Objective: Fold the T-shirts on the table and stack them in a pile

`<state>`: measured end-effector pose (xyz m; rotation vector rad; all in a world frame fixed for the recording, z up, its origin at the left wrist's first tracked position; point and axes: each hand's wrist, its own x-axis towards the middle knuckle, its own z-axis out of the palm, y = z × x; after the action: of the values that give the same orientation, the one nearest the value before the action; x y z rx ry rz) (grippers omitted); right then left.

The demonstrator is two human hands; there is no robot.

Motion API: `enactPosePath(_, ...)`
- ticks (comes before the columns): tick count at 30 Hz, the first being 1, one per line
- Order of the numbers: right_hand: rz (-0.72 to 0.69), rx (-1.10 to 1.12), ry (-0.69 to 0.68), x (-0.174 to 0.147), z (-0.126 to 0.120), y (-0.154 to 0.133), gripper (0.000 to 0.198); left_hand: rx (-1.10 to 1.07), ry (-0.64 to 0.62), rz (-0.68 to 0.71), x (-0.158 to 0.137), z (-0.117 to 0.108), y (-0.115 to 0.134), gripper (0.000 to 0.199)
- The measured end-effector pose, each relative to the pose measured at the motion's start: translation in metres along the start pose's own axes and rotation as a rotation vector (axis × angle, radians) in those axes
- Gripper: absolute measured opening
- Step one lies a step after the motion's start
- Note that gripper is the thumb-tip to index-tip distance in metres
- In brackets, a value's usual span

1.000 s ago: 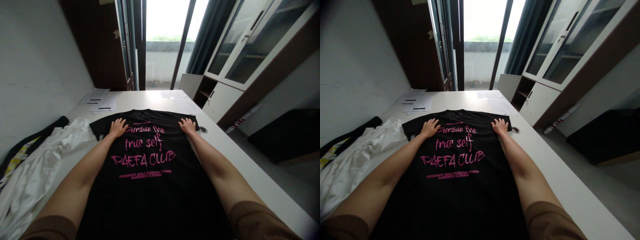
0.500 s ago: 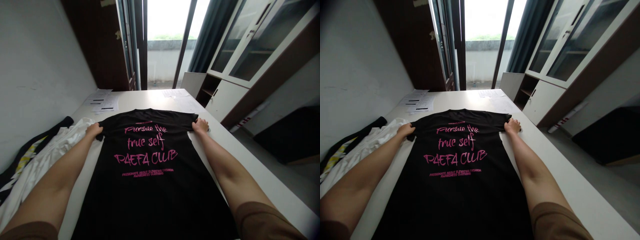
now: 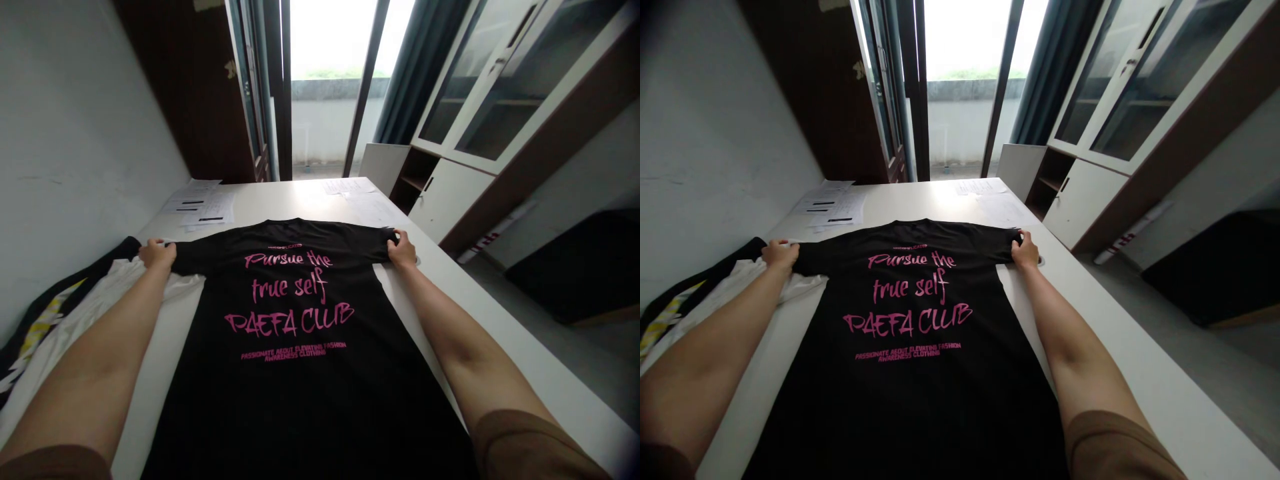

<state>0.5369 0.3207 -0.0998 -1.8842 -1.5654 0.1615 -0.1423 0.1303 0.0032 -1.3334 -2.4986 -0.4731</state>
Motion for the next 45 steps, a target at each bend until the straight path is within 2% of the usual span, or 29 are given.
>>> enactPosePath(2, -0.069, 0.066, -0.005, -0.005, -0.001, 0.005, 0.054, -0.054, 0.026, -0.063, -0.017, -0.004, 0.025, 0.028)
enactPosePath(5, -0.182, 0.131, -0.099, -0.015, -0.004, 0.009, 0.043, -0.189, -0.083, 0.237, -0.074, -0.013, 0.095, 0.023)
enactPosePath(7, -0.217, 0.140, -0.156, -0.025, -0.008, 0.009, 0.039, -0.363, -0.302, 0.637, -0.138, -0.026, 0.152, 0.022)
enactPosePath(9, -0.230, 0.139, -0.166, -0.036, -0.015, 0.009, 0.040, -0.485, -0.489, 1.056, -0.216, -0.046, 0.204, 0.020)
enactPosePath(10, -0.234, 0.136, -0.160, -0.042, -0.019, 0.008, 0.041, -0.513, -0.556, 1.235, -0.257, -0.056, 0.227, 0.023)
enactPosePath(11, -0.238, 0.127, -0.156, -0.048, -0.024, 0.008, 0.042, -0.521, -0.575, 1.359, -0.297, -0.066, 0.246, 0.029)
enactPosePath(14, -0.253, 0.056, -0.173, -0.068, -0.039, 0.009, 0.044, -0.463, -0.537, 1.501, -0.390, -0.085, 0.288, 0.060)
enactPosePath(15, -0.258, 0.016, -0.184, -0.075, -0.045, 0.011, 0.044, -0.441, -0.517, 1.510, -0.410, -0.088, 0.297, 0.066)
enactPosePath(16, -0.262, -0.030, -0.192, -0.083, -0.050, 0.013, 0.044, -0.417, -0.512, 1.508, -0.425, -0.089, 0.304, 0.064)
enactPosePath(18, -0.274, -0.111, -0.196, -0.098, -0.061, 0.019, 0.044, -0.388, -0.537, 1.516, -0.439, -0.088, 0.313, 0.039)
enactPosePath(20, -0.297, -0.162, -0.203, -0.111, -0.071, 0.025, 0.046, -0.401, -0.596, 1.575, -0.442, -0.087, 0.315, 0.014)
enactPosePath(22, -0.321, -0.189, -0.223, -0.122, -0.078, 0.028, 0.047, -0.438, -0.641, 1.629, -0.441, -0.089, 0.312, 0.006)
enactPosePath(24, -0.330, -0.220, -0.243, -0.128, -0.082, 0.028, 0.049, -0.465, -0.641, 1.622, -0.443, -0.092, 0.305, 0.011)
enactPosePath(28, -0.337, -0.273, -0.266, -0.134, -0.082, 0.025, 0.047, -0.478, -0.566, 1.576, -0.455, -0.095, 0.293, 0.043)
enactPosePath(33, -0.348, -0.269, -0.262, -0.133, -0.080, 0.028, 0.043, -0.458, -0.588, 1.594, -0.462, -0.091, 0.287, 0.017)
enactPosePath(39, -0.361, -0.263, -0.256, -0.131, -0.078, 0.032, 0.043, -0.563, -0.744, 1.573, -0.454, -0.095, 0.285, 0.017)
enactPosePath(45, -0.361, -0.271, -0.268, -0.134, -0.074, 0.035, 0.045, -0.606, -0.755, 1.548, -0.455, -0.097, 0.283, 0.015)
